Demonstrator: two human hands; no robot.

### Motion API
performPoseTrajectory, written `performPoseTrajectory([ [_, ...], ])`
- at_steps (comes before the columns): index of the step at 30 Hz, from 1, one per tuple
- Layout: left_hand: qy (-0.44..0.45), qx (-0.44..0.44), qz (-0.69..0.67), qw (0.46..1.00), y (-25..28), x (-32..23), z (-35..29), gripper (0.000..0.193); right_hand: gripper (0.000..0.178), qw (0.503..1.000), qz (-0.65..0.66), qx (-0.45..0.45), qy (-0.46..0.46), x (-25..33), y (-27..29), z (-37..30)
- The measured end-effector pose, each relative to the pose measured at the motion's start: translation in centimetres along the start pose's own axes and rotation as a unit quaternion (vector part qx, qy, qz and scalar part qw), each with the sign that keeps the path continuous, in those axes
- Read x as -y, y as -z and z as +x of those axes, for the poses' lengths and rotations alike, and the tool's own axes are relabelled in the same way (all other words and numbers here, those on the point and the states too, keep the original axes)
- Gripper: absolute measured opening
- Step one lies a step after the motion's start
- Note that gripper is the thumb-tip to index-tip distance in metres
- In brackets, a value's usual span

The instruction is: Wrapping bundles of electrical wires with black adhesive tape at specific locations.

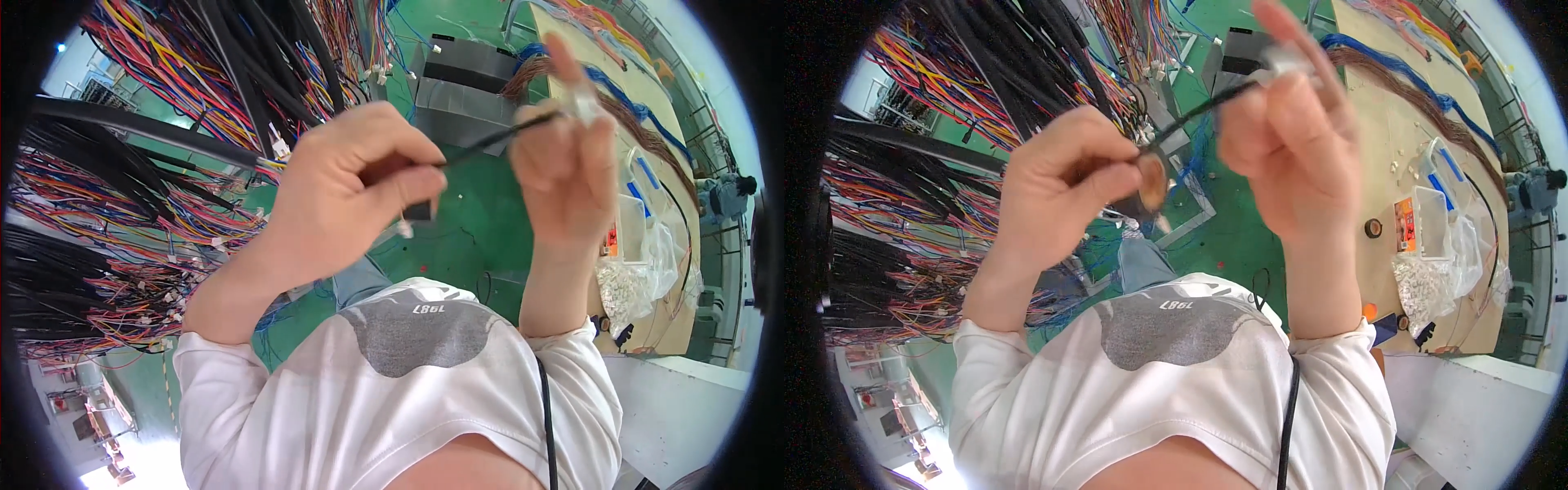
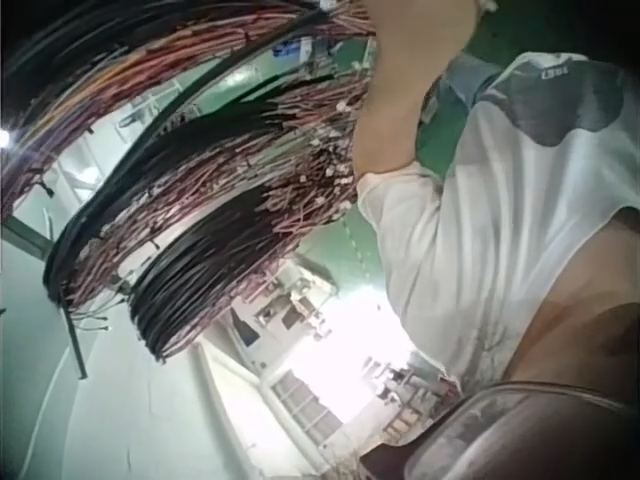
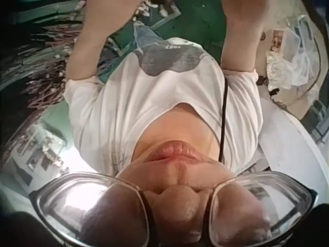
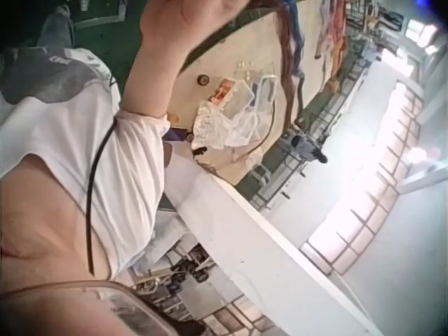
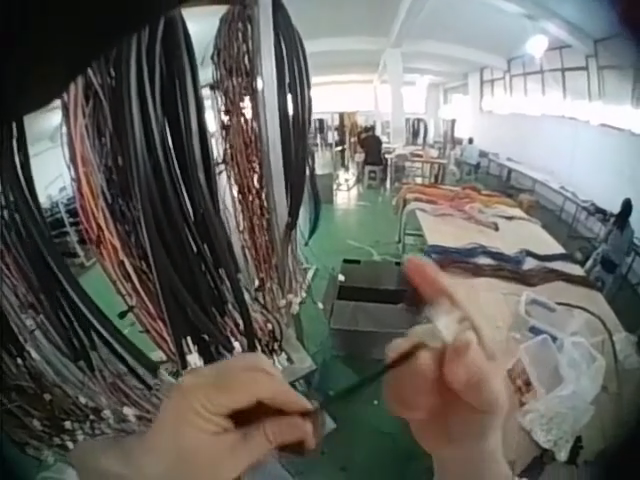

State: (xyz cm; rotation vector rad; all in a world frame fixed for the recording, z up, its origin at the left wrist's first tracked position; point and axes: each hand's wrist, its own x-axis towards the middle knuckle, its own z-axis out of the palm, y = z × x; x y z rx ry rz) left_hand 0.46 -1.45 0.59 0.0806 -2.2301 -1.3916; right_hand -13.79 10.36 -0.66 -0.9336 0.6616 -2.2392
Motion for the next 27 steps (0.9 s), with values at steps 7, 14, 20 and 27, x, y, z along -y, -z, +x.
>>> performPoseTrajectory([
  [7,-0.009,-0.133,-0.028,0.991,-0.6,1.0,-0.4,0.007,0.051,0.915,-0.378,0.051,0.134,-5.8,-1.3,-2.9],
  [14,0.034,-0.130,-0.037,0.990,0.0,1.6,-1.1,0.008,0.044,0.920,-0.380,0.064,0.065,-6.4,-1.8,-2.7],
  [20,-0.192,-0.081,0.338,0.918,0.4,2.0,-1.3,0.006,0.020,0.884,-0.415,0.168,-0.132,-3.5,-1.1,-1.3],
  [27,0.105,0.004,-0.127,0.986,0.5,-0.7,-0.8,0.010,0.010,0.921,-0.238,0.244,-0.189,-3.4,0.9,-1.1],
])
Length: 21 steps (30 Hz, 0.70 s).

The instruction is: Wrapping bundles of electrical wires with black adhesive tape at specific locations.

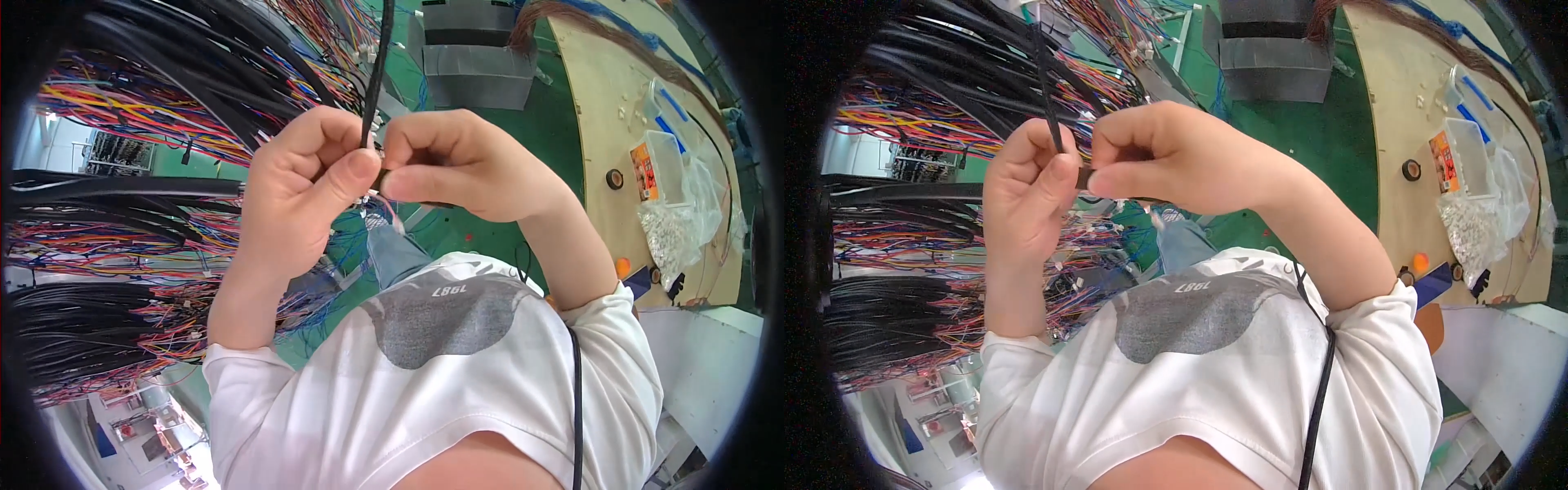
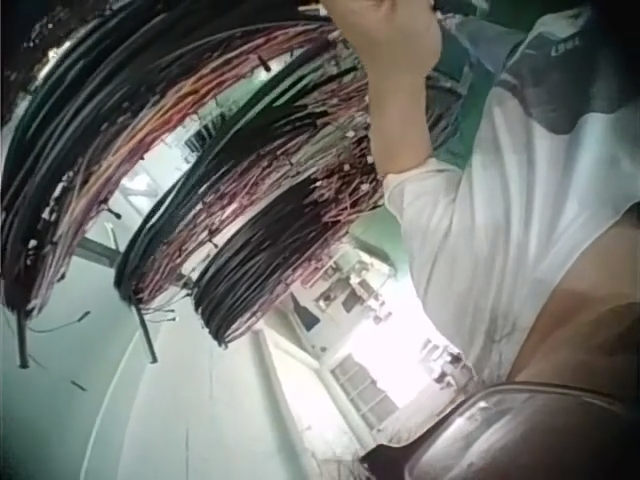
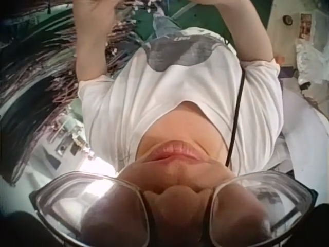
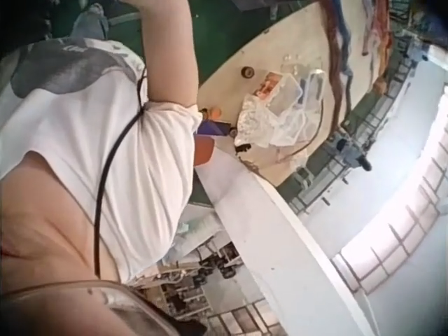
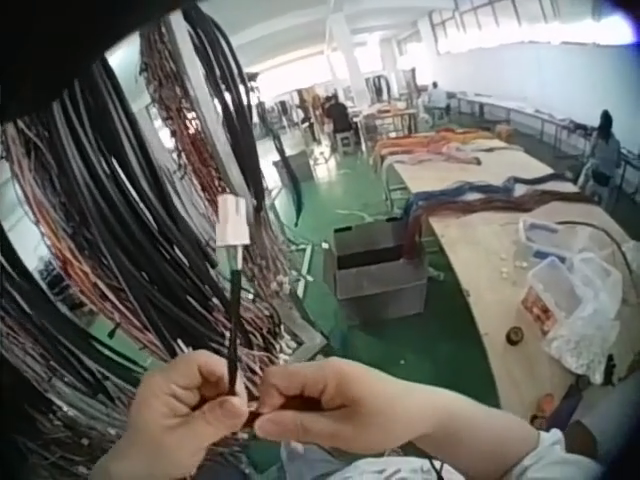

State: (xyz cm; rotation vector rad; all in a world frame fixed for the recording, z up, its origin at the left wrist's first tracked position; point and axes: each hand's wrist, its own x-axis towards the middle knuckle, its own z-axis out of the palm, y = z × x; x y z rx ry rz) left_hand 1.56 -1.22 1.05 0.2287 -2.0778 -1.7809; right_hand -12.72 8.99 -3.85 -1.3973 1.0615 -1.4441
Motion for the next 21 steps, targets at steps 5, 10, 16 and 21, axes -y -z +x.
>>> performPoseTrajectory([
  [5,-0.082,0.006,-0.190,0.978,4.1,-1.1,1.9,0.013,0.013,0.984,0.057,-0.111,-0.124,-6.2,5.4,-6.9],
  [10,-0.009,-0.052,-0.100,0.994,0.2,-0.2,2.7,0.018,0.017,0.968,0.057,-0.187,-0.158,-10.1,2.3,-6.6],
  [16,-0.042,-0.096,0.087,0.991,0.4,1.3,4.3,0.017,0.024,0.971,0.043,-0.083,-0.218,-15.3,-2.9,-4.0],
  [21,-0.075,-0.105,0.119,0.985,-0.1,1.5,4.8,0.018,0.032,0.977,-0.017,-0.144,-0.155,-17.6,-6.4,0.7],
])
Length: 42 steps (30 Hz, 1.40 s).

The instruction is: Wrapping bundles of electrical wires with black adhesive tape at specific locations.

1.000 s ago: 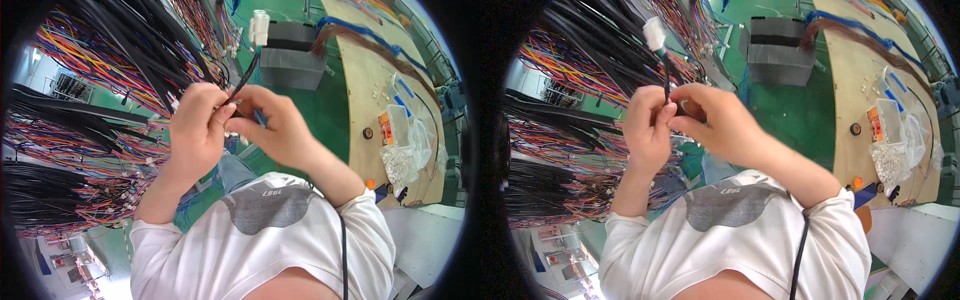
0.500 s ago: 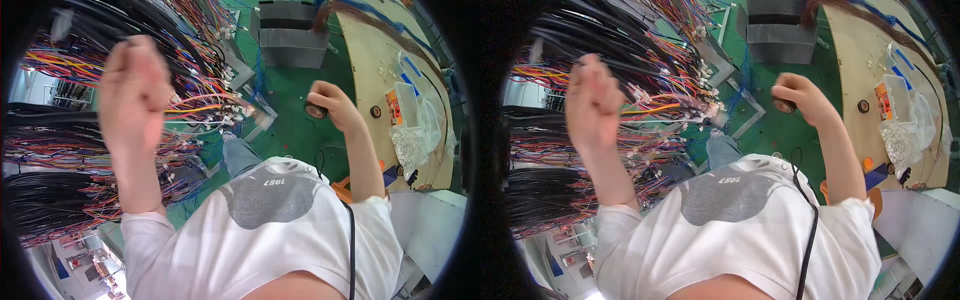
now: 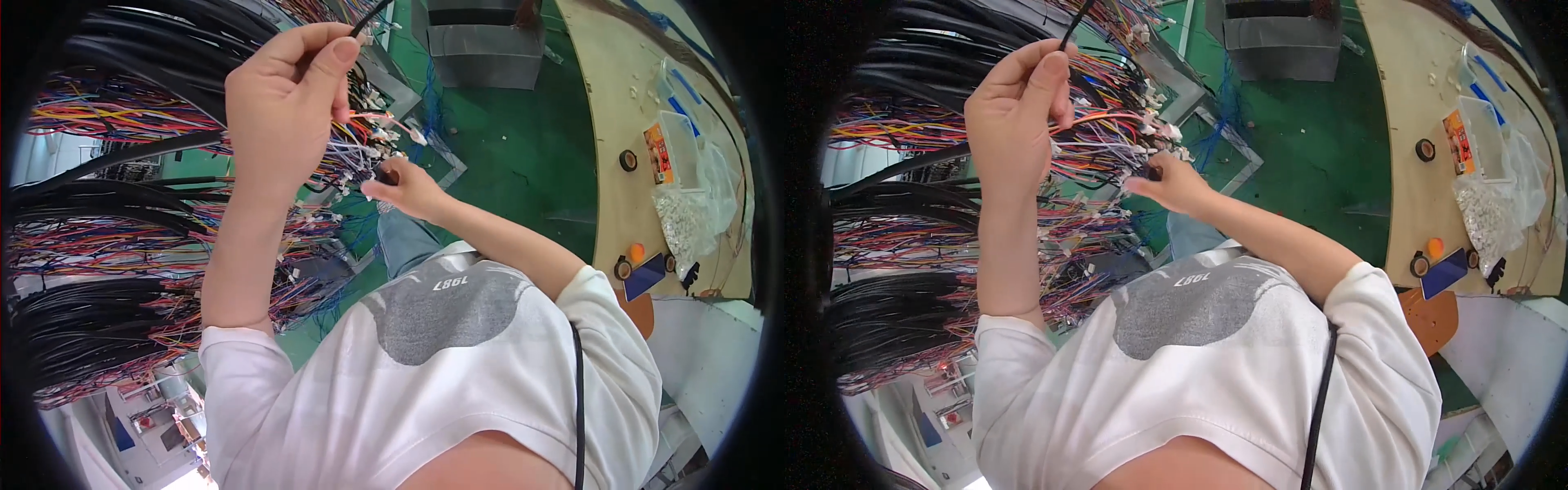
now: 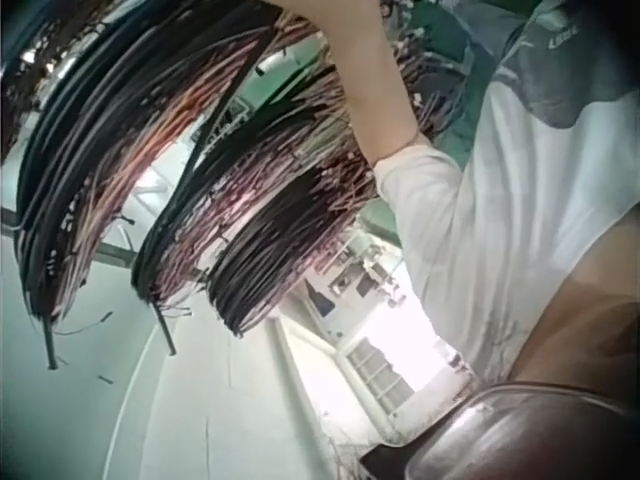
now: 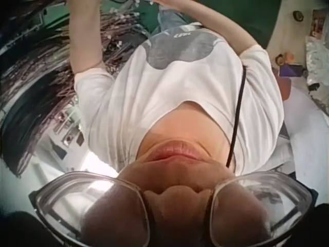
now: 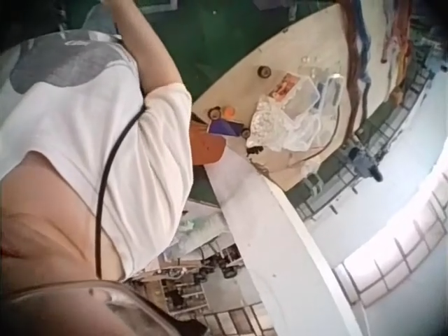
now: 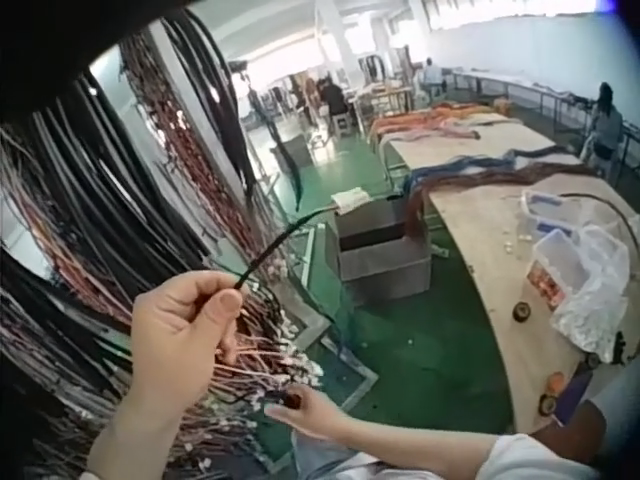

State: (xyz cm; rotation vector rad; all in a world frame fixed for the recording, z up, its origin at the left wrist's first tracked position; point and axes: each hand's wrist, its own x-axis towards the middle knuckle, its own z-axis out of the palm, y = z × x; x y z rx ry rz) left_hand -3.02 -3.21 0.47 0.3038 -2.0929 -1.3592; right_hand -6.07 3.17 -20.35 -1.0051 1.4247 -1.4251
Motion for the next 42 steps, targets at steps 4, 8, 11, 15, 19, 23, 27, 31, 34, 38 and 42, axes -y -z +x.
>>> performPoseTrajectory([
  [4,-0.018,-0.016,0.067,0.997,0.0,0.2,-0.2,0.020,0.034,0.988,-0.018,-0.154,-0.001,1.1,-1.0,1.4],
  [8,-0.046,-0.028,0.150,0.987,0.2,1.0,0.5,0.020,0.026,0.989,-0.081,-0.117,0.046,0.6,0.4,0.9],
  [11,-0.132,-0.021,0.339,0.931,2.2,3.1,1.4,0.018,0.023,0.998,-0.055,0.011,0.014,2.8,2.5,-2.0],
  [15,-0.268,0.132,0.394,0.869,0.6,0.9,-1.9,0.018,0.023,0.992,0.012,0.126,0.019,8.4,6.8,-5.9],
  [19,-0.054,0.264,0.258,0.928,0.3,-1.1,-5.0,0.014,0.025,0.973,-0.182,0.111,0.089,13.6,9.9,-7.3],
  [23,0.060,0.237,0.125,0.962,-0.1,-1.6,-5.0,0.012,0.029,0.961,-0.180,0.181,0.104,16.5,11.3,-7.7],
  [27,-0.061,0.248,0.223,0.941,0.4,-2.1,-4.6,0.008,0.026,0.916,-0.344,0.158,0.131,18.2,11.3,-7.5],
  [31,-0.113,0.210,0.239,0.941,0.5,-2.4,-4.4,0.007,0.023,0.882,-0.367,0.116,0.272,17.9,10.7,-6.9],
  [34,-0.180,0.096,0.222,0.954,0.0,-1.5,-4.6,0.007,0.027,0.929,-0.240,0.033,0.279,17.0,9.8,-6.8],
  [38,-0.078,0.030,0.173,0.981,-1.9,-0.8,-7.0,0.005,0.034,0.981,-0.021,-0.060,0.182,16.4,6.9,-6.9],
  [42,-0.014,0.013,0.089,0.996,-1.3,-0.8,-7.5,0.009,0.034,0.981,0.064,-0.071,0.172,15.7,6.0,-7.0],
])
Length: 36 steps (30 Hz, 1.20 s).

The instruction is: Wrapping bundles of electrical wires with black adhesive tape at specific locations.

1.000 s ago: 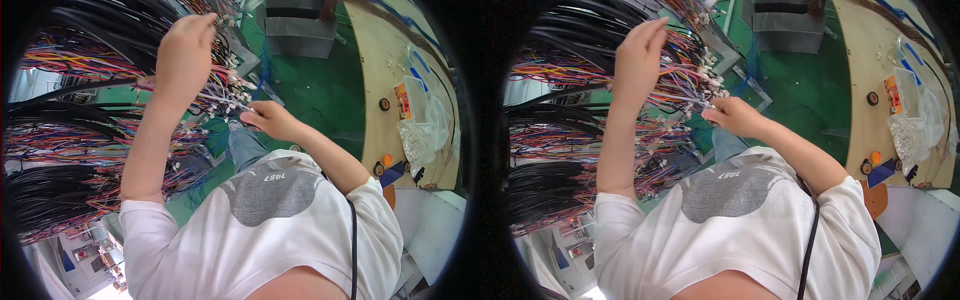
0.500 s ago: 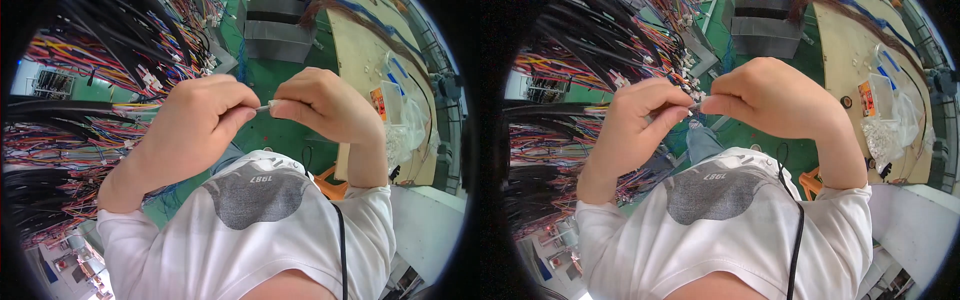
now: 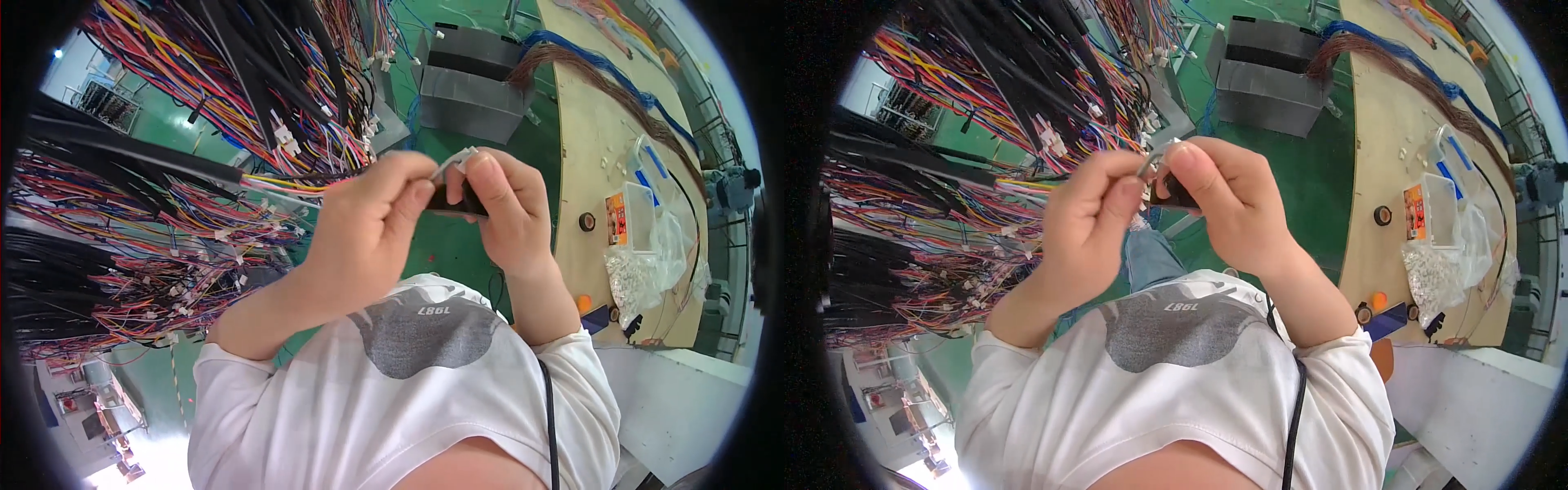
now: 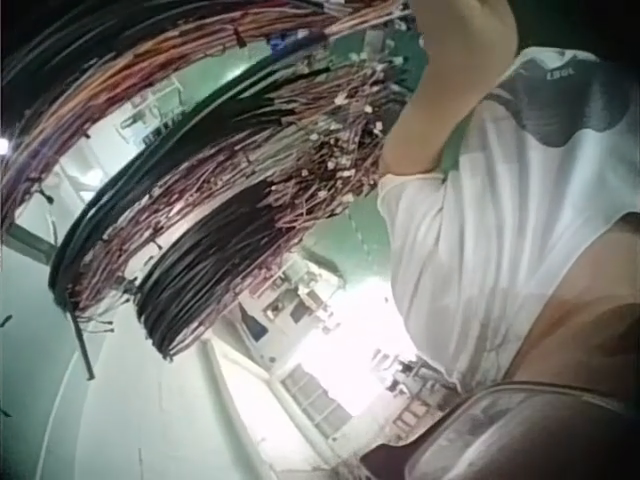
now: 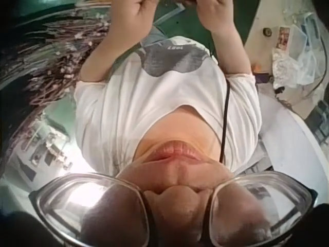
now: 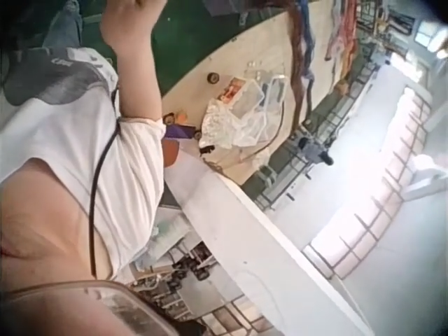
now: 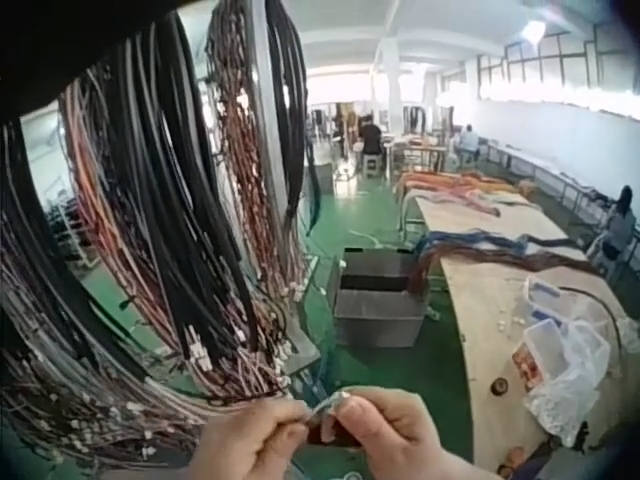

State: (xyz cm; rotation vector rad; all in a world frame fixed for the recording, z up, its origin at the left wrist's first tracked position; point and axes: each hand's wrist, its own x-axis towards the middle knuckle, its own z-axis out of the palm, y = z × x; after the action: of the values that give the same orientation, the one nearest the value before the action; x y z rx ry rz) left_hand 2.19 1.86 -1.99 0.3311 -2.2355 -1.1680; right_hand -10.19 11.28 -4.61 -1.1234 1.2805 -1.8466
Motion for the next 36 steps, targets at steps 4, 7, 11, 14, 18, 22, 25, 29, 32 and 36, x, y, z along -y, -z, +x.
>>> performPoseTrajectory([
  [4,-0.062,-0.019,0.002,0.998,0.1,-0.1,-0.2,0.025,0.033,0.999,0.044,-0.023,0.012,0.0,-0.6,-0.1],
  [7,-0.093,-0.065,0.007,0.994,-1.0,-0.1,-1.0,0.025,0.032,0.994,0.093,-0.063,0.016,-0.2,-1.9,-0.3],
  [11,-0.019,-0.042,-0.063,0.997,-0.2,0.4,-0.5,0.025,0.031,0.994,0.076,-0.063,0.040,-0.8,-1.8,0.2],
  [14,0.036,-0.069,-0.166,0.983,0.4,0.5,-0.1,0.021,0.027,0.998,0.011,-0.051,0.047,-0.9,-1.3,0.1],
  [18,0.114,-0.083,-0.270,0.952,1.0,1.3,0.5,0.017,0.018,0.989,-0.115,-0.038,0.079,-0.7,-1.2,-0.7],
  [22,0.143,-0.059,-0.281,0.947,1.0,1.1,0.8,0.014,0.040,0.932,-0.248,-0.053,0.258,-0.3,-2.3,0.3],
  [25,0.139,-0.057,-0.286,0.946,0.9,0.9,0.9,0.013,0.045,0.930,-0.239,-0.070,0.272,-0.5,-2.7,0.7],
  [29,0.156,-0.022,-0.333,0.930,1.3,1.1,0.8,0.017,0.046,0.930,-0.228,-0.093,0.272,-0.9,-2.8,0.9],
  [32,0.153,-0.021,-0.348,0.925,1.3,0.9,0.7,0.018,0.048,0.922,-0.234,-0.100,0.290,-1.2,-2.8,1.2],
  [36,0.140,-0.038,-0.308,0.940,1.1,0.6,0.4,0.018,0.048,0.929,-0.237,-0.095,0.269,-1.0,-2.9,1.1],
])
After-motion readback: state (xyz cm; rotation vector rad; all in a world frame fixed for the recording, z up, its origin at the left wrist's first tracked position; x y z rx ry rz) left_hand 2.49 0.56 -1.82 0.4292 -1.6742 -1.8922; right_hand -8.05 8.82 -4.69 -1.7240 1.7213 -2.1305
